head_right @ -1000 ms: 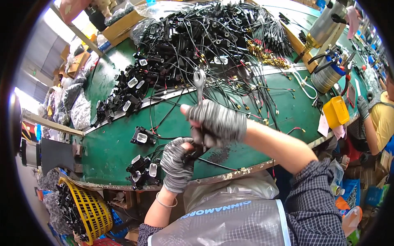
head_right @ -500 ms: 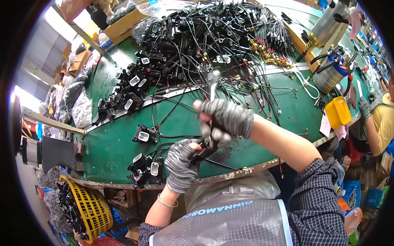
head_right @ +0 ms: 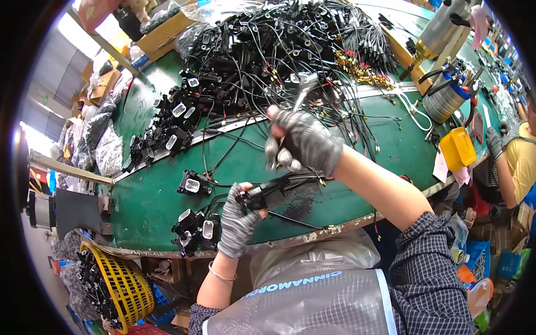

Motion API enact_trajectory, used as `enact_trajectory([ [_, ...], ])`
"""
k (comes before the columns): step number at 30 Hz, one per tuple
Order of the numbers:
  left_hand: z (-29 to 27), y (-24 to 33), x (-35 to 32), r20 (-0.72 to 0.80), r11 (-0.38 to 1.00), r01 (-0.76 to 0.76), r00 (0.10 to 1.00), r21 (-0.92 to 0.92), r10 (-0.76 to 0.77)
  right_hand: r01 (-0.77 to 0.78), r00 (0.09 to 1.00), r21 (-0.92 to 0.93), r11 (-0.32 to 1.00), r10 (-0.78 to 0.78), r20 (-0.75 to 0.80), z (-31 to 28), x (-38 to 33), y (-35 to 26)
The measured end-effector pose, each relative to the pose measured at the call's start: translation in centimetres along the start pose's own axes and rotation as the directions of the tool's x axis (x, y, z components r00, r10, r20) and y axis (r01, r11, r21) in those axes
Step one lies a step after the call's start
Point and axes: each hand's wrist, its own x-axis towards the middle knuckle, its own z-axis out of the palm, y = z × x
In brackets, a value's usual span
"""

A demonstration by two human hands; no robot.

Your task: Assembling electronic wire harnesses by connecting cables to components on a production line.

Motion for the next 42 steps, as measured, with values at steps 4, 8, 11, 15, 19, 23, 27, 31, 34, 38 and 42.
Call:
enact_trajectory([
  [4,-0.6,1.4,0.7,0.122,0.930,0.210,0.976,-0.302,-0.181,0.291,0.953,-0.375,0.880,-0.300,0.035,3.0,-3.3,2.0],
  [8,0.8,1.4,0.4,-0.089,0.998,-0.025,0.996,0.061,0.030,0.725,0.618,-0.667,0.171,-0.589,0.520,3.3,-2.0,2.6],
  [11,0.3,1.2,0.7,0.069,0.755,-0.411,0.895,0.511,0.441,0.149,0.986,-0.611,0.778,-0.068,0.153,2.2,-1.3,0.4],
  [15,-0.3,0.3,0.8,-0.011,0.983,-0.155,0.988,0.096,0.156,0.011,0.998,0.003,1.000,-0.011,0.067,0.5,0.9,-1.9],
  [19,-0.8,0.7,1.5,0.048,0.953,0.127,0.992,-0.274,-0.119,0.149,0.985,-0.454,0.878,-0.170,-0.005,2.7,-3.2,-0.8],
  [23,0.2,1.5,1.5,0.003,0.937,0.104,0.994,-0.334,-0.110,0.419,0.901,-0.683,0.598,-0.366,0.233,3.6,-2.3,2.1],
  [27,0.3,0.0,0.9,-0.060,0.998,-0.018,0.998,-0.066,0.014,0.430,0.900,-0.721,0.543,-0.321,0.295,3.1,-2.3,1.6],
  [31,-1.0,-1.0,0.5,-0.044,0.992,-0.088,0.995,0.088,0.092,-0.048,0.986,-0.468,0.883,0.118,0.121,2.6,-1.9,-0.1],
  [34,-2.1,0.3,1.0,0.014,1.000,-0.017,1.000,-0.026,0.017,0.263,0.963,-0.430,0.863,-0.212,0.164,1.3,-1.5,-1.6],
  [38,-3.7,1.7,2.6,0.176,0.950,0.177,0.975,-0.258,-0.134,0.435,0.878,-0.900,0.015,-0.228,0.420,0.1,-1.6,-0.2],
  [42,-5.1,2.9,5.2,0.223,0.930,0.204,0.965,-0.304,-0.138,0.429,0.818,-0.830,-0.357,-0.235,0.524,-0.4,1.8,-3.7],
])
